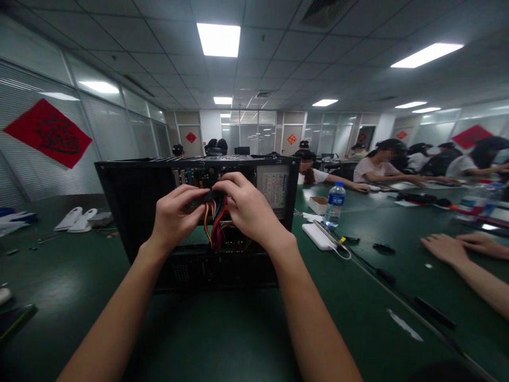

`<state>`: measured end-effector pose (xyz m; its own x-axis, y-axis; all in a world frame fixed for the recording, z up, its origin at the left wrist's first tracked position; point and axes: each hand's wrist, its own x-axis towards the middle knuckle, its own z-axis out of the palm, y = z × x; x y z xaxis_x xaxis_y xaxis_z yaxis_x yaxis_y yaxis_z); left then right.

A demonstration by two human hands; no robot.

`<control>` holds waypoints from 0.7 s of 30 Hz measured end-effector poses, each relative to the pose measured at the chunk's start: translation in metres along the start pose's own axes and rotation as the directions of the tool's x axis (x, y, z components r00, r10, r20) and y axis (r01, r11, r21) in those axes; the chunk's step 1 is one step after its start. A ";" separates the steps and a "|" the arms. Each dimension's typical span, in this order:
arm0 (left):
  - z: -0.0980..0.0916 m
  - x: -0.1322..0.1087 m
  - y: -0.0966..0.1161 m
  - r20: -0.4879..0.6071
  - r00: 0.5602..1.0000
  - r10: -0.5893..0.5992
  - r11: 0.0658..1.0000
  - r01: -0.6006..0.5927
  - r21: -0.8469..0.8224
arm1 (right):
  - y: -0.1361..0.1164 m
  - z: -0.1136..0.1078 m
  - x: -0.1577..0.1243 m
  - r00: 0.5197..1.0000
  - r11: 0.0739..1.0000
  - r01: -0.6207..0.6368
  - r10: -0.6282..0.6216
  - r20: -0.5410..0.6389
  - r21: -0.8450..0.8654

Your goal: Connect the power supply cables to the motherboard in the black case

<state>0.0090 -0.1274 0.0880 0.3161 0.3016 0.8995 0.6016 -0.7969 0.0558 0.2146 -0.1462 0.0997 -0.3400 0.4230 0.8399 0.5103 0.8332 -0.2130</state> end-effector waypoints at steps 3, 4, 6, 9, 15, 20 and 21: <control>-0.001 -0.002 -0.009 0.022 1.000 0.003 0.997 -0.004 0.073 | 0.001 0.007 0.001 0.999 0.991 0.031 -0.025 0.046 -0.129; -0.001 -0.002 -0.012 0.033 0.999 0.011 0.993 -0.015 0.117 | 0.002 0.010 0.001 0.998 0.987 0.023 -0.015 0.053 -0.160; -0.001 -0.004 -0.017 0.073 0.996 0.042 0.969 -0.059 0.239 | 0.004 0.016 0.000 0.997 0.977 0.003 0.013 0.072 -0.212; 0.002 -0.006 -0.022 0.169 0.981 0.091 0.910 -0.151 0.386 | 0.005 0.022 0.000 0.994 0.958 -0.018 0.049 0.102 -0.287; 0.016 -0.010 -0.022 0.271 0.962 0.037 0.907 -0.146 0.396 | 0.006 0.029 -0.002 0.978 0.876 -0.049 0.138 0.153 -0.480; 0.024 -0.010 -0.024 0.325 0.938 -0.120 0.964 0.031 0.265 | 0.006 0.048 -0.007 0.933 0.753 -0.067 0.280 0.226 -0.655; 0.026 -0.010 -0.025 0.351 0.922 -0.162 0.961 0.068 0.266 | 0.007 0.053 -0.009 0.921 0.734 -0.071 0.308 0.239 -0.675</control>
<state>0.0100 -0.0972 0.0667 0.4512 0.5912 0.6685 0.7953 -0.6062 -0.0007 0.1793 -0.1246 0.0643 -0.3445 0.7316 0.5882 0.9321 0.3412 0.1216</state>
